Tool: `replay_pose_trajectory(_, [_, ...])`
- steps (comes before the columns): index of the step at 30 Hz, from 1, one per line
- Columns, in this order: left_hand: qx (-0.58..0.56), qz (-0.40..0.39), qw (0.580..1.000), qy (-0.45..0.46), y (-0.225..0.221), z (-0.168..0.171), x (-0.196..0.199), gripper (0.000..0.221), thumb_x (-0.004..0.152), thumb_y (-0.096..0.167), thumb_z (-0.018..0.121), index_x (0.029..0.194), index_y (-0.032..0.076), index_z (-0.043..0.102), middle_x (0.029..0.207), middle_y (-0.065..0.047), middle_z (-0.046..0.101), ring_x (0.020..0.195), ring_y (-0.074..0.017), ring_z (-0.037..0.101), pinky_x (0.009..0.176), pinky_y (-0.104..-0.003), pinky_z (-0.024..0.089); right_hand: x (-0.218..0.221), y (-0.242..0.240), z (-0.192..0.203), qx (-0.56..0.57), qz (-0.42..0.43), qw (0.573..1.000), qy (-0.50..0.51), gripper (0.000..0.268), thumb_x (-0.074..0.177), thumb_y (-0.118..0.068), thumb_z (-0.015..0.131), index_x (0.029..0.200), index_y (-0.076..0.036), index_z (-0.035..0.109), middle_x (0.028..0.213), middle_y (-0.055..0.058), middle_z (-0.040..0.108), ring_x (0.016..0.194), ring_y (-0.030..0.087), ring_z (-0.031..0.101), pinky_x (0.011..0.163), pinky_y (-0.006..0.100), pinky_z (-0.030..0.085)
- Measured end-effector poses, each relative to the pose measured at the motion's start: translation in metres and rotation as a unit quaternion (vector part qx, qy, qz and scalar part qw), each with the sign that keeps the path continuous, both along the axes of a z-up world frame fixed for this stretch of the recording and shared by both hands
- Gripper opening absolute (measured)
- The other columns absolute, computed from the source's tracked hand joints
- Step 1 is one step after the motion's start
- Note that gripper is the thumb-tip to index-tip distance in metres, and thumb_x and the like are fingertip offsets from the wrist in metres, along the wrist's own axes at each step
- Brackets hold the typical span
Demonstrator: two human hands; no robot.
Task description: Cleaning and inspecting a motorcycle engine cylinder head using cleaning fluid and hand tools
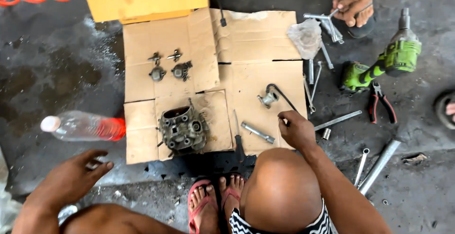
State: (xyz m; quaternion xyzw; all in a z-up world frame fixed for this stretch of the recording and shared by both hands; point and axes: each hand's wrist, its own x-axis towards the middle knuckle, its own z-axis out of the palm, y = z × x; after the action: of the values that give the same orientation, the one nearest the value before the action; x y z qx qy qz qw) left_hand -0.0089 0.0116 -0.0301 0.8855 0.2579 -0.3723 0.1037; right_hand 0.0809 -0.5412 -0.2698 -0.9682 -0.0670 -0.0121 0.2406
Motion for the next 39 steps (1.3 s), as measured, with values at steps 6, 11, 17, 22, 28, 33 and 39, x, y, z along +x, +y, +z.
replay_pose_trajectory(6, [0.05, 0.029, 0.998, 0.034, 0.015, -0.008, -0.002, 0.052, 0.092, 0.055, 0.063, 0.142, 0.037, 0.064, 0.123, -0.004, 0.087, 0.115, -0.0233, 0.083, 0.098, -0.036, 0.058, 0.058, -0.066, 0.004, -0.022, -0.15, 0.988, -0.022, 0.019, 0.098, -0.026, 0.067, 0.111, -0.015, 0.074, 0.099, 0.009, 0.077, 0.084, 0.031, 0.073, 0.072, 0.046, 0.058])
replay_pose_trajectory(11, [0.098, 0.017, 0.993, 0.071, 0.043, -0.036, -0.018, 0.059, 0.095, 0.059, 0.058, 0.15, 0.039, 0.054, 0.138, 0.008, 0.077, 0.126, -0.0187, 0.077, 0.101, -0.038, 0.064, 0.119, -0.107, -0.004, -0.114, -0.239, 0.954, 0.142, 0.028, 0.099, -0.034, 0.057, 0.115, -0.02, 0.074, 0.115, 0.019, 0.075, 0.103, 0.042, 0.07, 0.084, 0.053, 0.056])
replay_pose_trajectory(17, [0.071, 0.106, 0.991, -0.035, 0.065, -0.051, -0.033, 0.051, 0.091, 0.048, 0.072, 0.138, 0.03, 0.072, 0.125, -0.009, 0.085, 0.119, -0.0262, 0.078, 0.096, -0.039, 0.058, 0.162, -0.102, -0.017, -0.137, -0.213, 0.966, 0.059, 0.034, 0.092, -0.036, 0.062, 0.117, -0.022, 0.08, 0.111, 0.018, 0.075, 0.1, 0.044, 0.069, 0.083, 0.055, 0.055])
replay_pose_trajectory(22, [0.08, 0.111, 0.99, -0.022, 0.066, -0.058, -0.019, 0.05, 0.092, 0.048, 0.072, 0.139, 0.03, 0.073, 0.121, -0.011, 0.087, 0.111, -0.0308, 0.082, 0.094, -0.04, 0.058, 0.171, -0.057, 0.002, -0.195, -0.229, 0.919, 0.255, 0.051, 0.099, -0.042, 0.058, 0.127, 0.0, 0.066, 0.128, 0.024, 0.064, 0.115, 0.046, 0.066, 0.088, 0.059, 0.056])
replay_pose_trajectory(28, [0.102, 0.065, 0.993, 0.008, 0.051, -0.048, -0.004, 0.051, 0.092, 0.055, 0.067, 0.14, 0.038, 0.069, 0.125, 0.005, 0.085, 0.121, -0.0196, 0.078, 0.096, -0.036, 0.058, 0.174, -0.074, 0.045, -0.142, -0.117, 0.929, 0.322, 0.072, 0.099, -0.059, 0.038, 0.125, 0.002, 0.066, 0.128, 0.03, 0.066, 0.118, 0.05, 0.062, 0.096, 0.057, 0.049])
replay_pose_trajectory(33, [0.098, 0.096, 0.989, 0.054, 0.058, -0.048, -0.006, 0.054, 0.092, 0.058, 0.066, 0.142, 0.037, 0.067, 0.126, -0.003, 0.086, 0.12, -0.0238, 0.079, 0.101, -0.037, 0.056, 0.157, -0.113, 0.029, -0.089, -0.134, 0.944, 0.29, 0.057, 0.094, -0.054, 0.059, 0.136, -0.017, 0.065, 0.137, 0.02, 0.061, 0.121, 0.041, 0.061, 0.102, 0.049, 0.046])
replay_pose_trajectory(39, [0.079, 0.148, 0.982, 0.09, 0.062, -0.047, -0.01, 0.06, 0.093, 0.055, 0.068, 0.148, 0.033, 0.061, 0.138, -0.011, 0.078, 0.127, -0.031, 0.074, 0.103, -0.044, 0.058, 0.179, -0.119, 0.01, -0.088, -0.195, 0.938, 0.272, 0.067, 0.094, -0.039, 0.053, 0.158, -0.026, 0.039, 0.163, 0.017, 0.02, 0.138, 0.049, 0.044, 0.113, 0.057, 0.038])
